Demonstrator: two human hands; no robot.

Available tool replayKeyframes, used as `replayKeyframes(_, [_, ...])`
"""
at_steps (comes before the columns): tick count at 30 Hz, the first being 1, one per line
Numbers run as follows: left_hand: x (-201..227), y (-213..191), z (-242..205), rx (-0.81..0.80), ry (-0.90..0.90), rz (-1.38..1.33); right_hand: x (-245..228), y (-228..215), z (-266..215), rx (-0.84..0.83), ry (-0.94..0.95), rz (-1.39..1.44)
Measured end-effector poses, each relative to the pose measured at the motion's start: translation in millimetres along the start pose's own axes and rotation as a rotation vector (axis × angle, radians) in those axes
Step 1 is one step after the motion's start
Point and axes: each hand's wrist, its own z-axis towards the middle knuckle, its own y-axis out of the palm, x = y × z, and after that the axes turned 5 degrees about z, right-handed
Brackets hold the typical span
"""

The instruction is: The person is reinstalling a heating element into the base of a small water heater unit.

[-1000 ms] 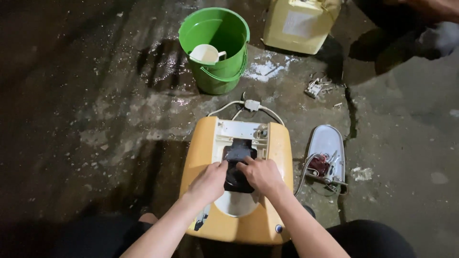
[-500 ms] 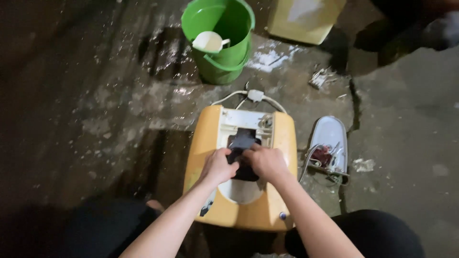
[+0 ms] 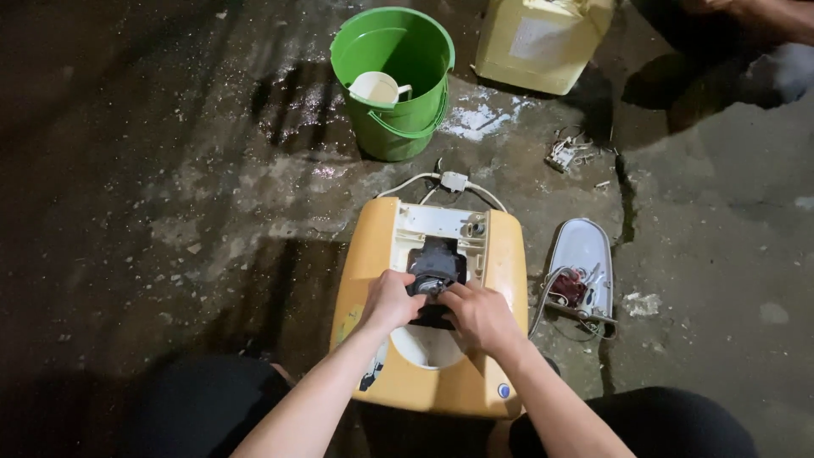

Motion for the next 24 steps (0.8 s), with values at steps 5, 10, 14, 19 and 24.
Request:
replayKeyframes(5, [3,0,-2,-0.010,0.009,-0.018,0,19,-9,0.159,-0.083,-0.076])
replayKeyframes(10, [-5,6,11,-0.014,-0.006,-0.019,14,47,-10,0.168,-0.078,-0.056])
replayKeyframes(14, [20,-12,-12,-0.030,0.021,-0.046,6,13,-5,0.172,-0.062,0.113])
replayKeyframes(19, [19,-12,-16,-0.051,0.022,-0.026,3,11,-6,0.243,-0.118,0.146])
replayKeyframes(24, [13,-2,-12,-0.055,0.000,0.057,4,24,-4,0.223,-0.147,0.250])
